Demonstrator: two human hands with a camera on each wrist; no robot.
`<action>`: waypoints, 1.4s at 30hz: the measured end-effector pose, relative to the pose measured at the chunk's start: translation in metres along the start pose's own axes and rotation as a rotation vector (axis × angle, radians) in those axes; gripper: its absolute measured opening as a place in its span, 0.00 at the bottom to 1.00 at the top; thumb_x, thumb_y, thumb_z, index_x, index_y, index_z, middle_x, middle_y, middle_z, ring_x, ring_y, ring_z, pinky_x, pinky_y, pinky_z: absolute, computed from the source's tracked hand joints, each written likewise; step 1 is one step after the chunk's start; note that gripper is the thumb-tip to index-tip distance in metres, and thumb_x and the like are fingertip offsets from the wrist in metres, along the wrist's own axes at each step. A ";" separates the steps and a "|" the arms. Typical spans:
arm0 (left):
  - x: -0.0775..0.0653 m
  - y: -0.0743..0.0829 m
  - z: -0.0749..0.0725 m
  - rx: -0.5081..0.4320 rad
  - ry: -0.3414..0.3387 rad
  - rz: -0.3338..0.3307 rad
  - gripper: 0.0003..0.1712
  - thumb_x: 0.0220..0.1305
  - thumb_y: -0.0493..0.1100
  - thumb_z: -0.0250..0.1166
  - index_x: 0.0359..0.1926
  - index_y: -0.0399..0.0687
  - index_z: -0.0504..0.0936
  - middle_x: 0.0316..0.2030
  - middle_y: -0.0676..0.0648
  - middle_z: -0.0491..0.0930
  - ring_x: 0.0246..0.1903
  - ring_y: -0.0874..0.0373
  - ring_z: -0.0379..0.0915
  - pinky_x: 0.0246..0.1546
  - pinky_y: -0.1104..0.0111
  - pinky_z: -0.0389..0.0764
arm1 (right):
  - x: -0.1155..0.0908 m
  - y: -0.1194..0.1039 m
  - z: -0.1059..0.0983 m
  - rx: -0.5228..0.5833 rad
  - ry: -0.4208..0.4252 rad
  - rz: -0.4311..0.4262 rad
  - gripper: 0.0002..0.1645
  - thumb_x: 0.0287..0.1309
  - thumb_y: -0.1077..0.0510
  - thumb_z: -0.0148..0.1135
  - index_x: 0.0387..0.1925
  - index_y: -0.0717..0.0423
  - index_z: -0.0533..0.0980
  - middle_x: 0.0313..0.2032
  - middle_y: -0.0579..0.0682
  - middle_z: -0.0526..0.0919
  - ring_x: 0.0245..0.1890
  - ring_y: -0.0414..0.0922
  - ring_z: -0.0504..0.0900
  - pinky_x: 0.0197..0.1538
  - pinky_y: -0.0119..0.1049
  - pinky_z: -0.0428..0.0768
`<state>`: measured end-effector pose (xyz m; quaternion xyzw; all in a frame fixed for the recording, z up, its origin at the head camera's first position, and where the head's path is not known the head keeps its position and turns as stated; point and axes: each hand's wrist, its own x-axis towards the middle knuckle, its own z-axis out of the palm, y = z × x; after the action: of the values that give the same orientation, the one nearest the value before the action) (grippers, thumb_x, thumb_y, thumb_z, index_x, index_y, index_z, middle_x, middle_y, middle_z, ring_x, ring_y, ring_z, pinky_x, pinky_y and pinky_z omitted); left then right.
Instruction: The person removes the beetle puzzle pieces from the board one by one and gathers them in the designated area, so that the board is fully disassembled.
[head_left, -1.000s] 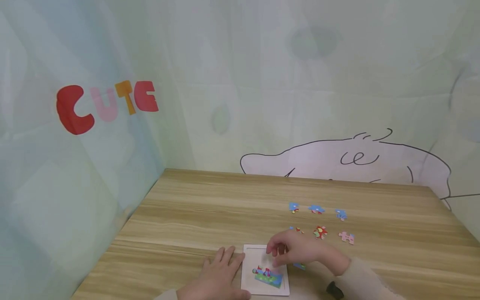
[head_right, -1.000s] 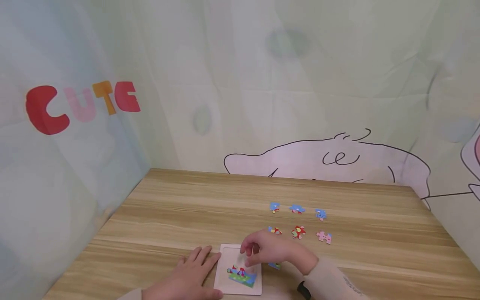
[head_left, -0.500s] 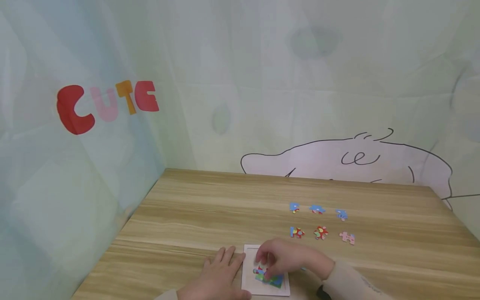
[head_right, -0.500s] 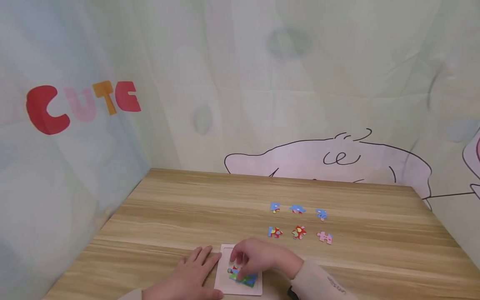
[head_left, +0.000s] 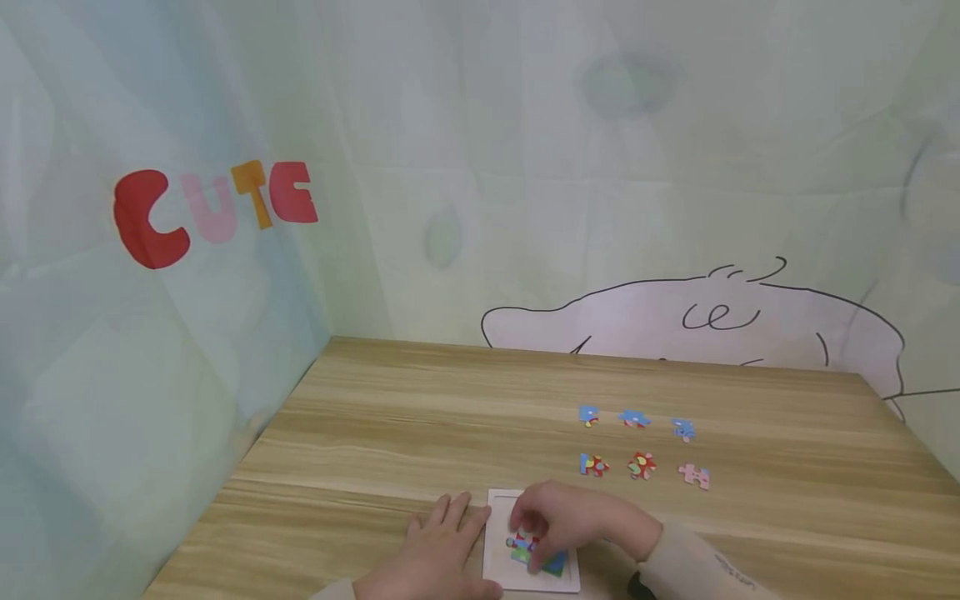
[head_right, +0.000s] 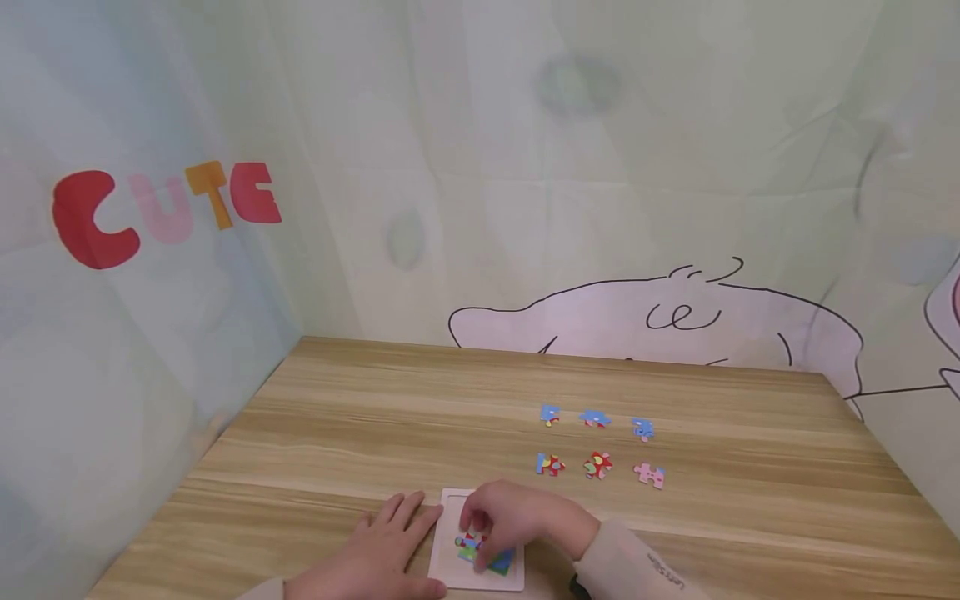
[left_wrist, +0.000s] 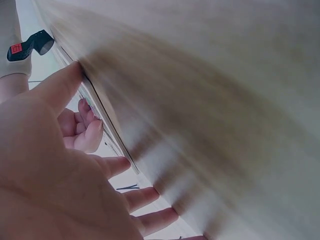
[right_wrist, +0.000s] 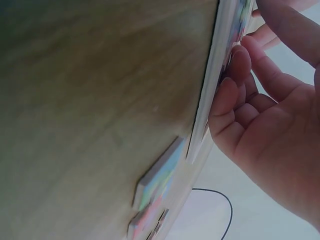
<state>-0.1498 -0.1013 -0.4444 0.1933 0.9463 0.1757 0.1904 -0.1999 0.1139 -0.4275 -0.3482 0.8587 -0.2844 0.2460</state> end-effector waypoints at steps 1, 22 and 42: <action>0.000 0.000 0.000 -0.003 -0.001 -0.002 0.53 0.49 0.70 0.66 0.69 0.44 0.65 0.70 0.33 0.55 0.69 0.30 0.47 0.56 0.28 0.52 | 0.000 0.000 0.000 -0.013 -0.003 0.005 0.19 0.41 0.60 0.78 0.37 0.51 0.79 0.29 0.36 0.74 0.30 0.31 0.71 0.38 0.26 0.73; -0.002 0.002 -0.002 -0.009 0.004 0.016 0.52 0.52 0.68 0.66 0.69 0.41 0.64 0.70 0.31 0.54 0.69 0.28 0.45 0.54 0.26 0.50 | 0.003 -0.002 0.004 -0.066 -0.021 -0.024 0.21 0.39 0.64 0.78 0.31 0.47 0.73 0.25 0.35 0.71 0.26 0.30 0.69 0.34 0.24 0.71; 0.001 0.001 0.000 0.010 0.012 -0.001 0.52 0.50 0.69 0.66 0.69 0.43 0.65 0.70 0.33 0.55 0.69 0.30 0.46 0.54 0.26 0.51 | 0.003 0.000 0.004 -0.089 -0.027 -0.067 0.20 0.42 0.67 0.75 0.31 0.48 0.73 0.23 0.35 0.71 0.24 0.29 0.69 0.31 0.24 0.71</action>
<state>-0.1496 -0.0997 -0.4442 0.1927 0.9484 0.1721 0.1836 -0.1989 0.1105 -0.4305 -0.3914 0.8549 -0.2492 0.2322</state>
